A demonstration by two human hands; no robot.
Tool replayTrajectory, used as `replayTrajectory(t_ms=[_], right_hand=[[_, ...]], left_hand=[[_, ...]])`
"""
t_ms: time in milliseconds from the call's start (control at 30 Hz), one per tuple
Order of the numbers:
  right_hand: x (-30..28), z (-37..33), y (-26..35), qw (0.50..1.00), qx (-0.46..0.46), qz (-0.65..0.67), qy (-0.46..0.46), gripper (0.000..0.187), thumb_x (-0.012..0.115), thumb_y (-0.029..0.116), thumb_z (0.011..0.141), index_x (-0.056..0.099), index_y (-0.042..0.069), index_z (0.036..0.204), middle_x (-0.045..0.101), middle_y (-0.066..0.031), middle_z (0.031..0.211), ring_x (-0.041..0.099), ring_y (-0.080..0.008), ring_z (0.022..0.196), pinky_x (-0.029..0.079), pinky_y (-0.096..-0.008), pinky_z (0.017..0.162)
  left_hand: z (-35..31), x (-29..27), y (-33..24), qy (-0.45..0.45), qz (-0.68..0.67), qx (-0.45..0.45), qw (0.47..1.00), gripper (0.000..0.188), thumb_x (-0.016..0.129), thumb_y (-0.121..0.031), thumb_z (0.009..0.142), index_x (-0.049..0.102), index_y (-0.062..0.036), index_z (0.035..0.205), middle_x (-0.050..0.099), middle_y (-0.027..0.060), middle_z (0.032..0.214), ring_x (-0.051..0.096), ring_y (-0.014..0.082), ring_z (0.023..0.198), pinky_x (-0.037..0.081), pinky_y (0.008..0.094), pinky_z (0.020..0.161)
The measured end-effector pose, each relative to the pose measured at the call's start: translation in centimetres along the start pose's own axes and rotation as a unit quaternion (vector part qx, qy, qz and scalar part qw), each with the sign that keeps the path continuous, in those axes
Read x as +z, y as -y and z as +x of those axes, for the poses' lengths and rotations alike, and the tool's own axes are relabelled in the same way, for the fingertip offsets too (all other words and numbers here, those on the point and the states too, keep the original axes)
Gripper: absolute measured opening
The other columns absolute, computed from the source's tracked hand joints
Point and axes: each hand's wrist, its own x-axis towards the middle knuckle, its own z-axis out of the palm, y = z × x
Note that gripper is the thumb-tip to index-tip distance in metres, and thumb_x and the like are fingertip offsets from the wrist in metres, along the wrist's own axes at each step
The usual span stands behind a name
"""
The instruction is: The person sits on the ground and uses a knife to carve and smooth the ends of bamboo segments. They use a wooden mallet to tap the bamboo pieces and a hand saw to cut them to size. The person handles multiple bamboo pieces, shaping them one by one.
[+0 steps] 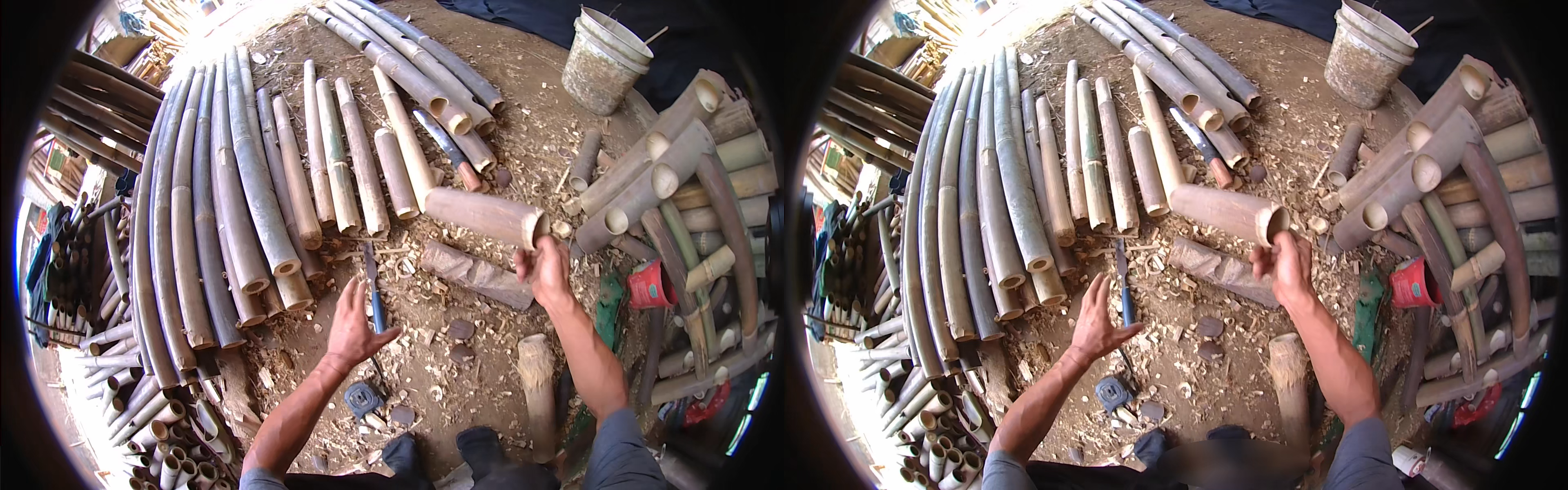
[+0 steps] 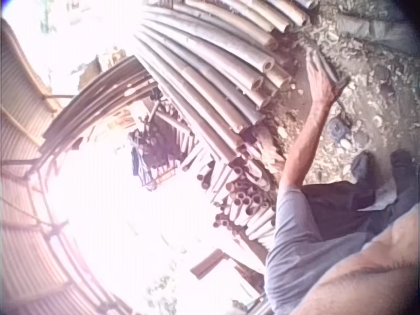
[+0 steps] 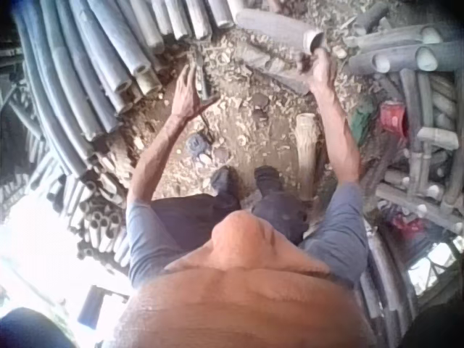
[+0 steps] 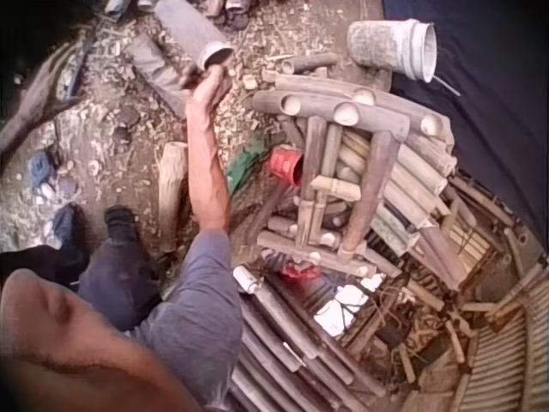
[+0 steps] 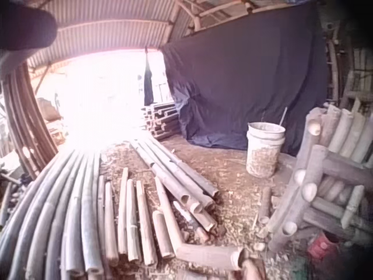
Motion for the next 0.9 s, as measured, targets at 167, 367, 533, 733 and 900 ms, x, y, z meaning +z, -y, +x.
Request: replayTrajectory(t_ms=[167, 367, 533, 733, 900], right_hand=[[-2.3, -5.4, 1.5, 0.946, 0.238, 0.078, 0.203, 0.044, 0.036, 0.036, 0.1, 0.059, -0.002, 0.101, 0.066, -0.0125, 0.065, 0.059, -0.016, 0.043, 0.051, -0.0309, 0.038], [-5.1, 0.0, -9.6, 0.633, -0.165, -0.747, 0.117, 0.091, 0.053, 0.066, 0.088, 0.026, 0.005, 0.15, 0.039, -0.0212, 0.144, 0.038, -0.0358, 0.134, 0.036, -0.0563, 0.106], [-5.3, 0.6, -12.2, 0.601, -0.184, -0.763, 0.152, 0.096, 0.072, 0.053, 0.079, 0.027, 0.003, 0.149, 0.049, -0.0195, 0.13, 0.045, -0.0327, 0.119, 0.039, -0.0468, 0.099], [-4.5, -9.1, -11.3, 0.638, -0.196, -0.638, 0.384, 0.096, 0.057, 0.067, 0.084, 0.03, 0.0, 0.146, 0.053, -0.0221, 0.115, 0.052, -0.032, 0.105, 0.051, -0.0463, 0.087], [-5.0, -21.0, -14.7, 0.529, -0.251, -0.588, 0.558, 0.085, 0.058, 0.061, 0.088, 0.035, 0.0, 0.143, 0.052, -0.0193, 0.112, 0.053, -0.0314, 0.104, 0.052, -0.0417, 0.086]], left_hand=[[-0.1, -1.2, -10.2, -0.097, 0.036, 0.153, 0.983, 0.11, 0.085, -0.046, 0.065, 0.025, -0.0024, 0.146, 0.04, 0.0296, 0.141, 0.043, 0.0373, 0.132, 0.029, 0.0509, 0.115], [-6.0, 3.2, -5.8, 0.03, -0.591, -0.09, 0.801, 0.083, 0.082, -0.033, 0.073, 0.039, 0.002, 0.134, 0.063, 0.016, 0.106, 0.065, 0.0212, 0.087, 0.055, 0.0358, 0.077], [-11.0, 4.1, -1.9, -0.085, -0.701, -0.191, 0.682, 0.062, 0.068, -0.037, 0.088, 0.043, -0.0023, 0.133, 0.059, 0.0107, 0.106, 0.062, 0.0189, 0.092, 0.053, 0.0328, 0.081], [-15.3, -0.8, -4.0, -0.151, -0.724, -0.151, 0.656, 0.056, 0.067, -0.036, 0.088, 0.043, 0.0001, 0.124, 0.064, 0.0173, 0.094, 0.069, 0.0295, 0.084, 0.059, 0.0409, 0.073], [-14.8, -1.3, -5.3, -0.123, -0.724, -0.138, 0.665, 0.069, 0.075, -0.031, 0.083, 0.037, -0.0014, 0.132, 0.059, 0.0146, 0.103, 0.066, 0.0254, 0.088, 0.059, 0.0395, 0.075]])
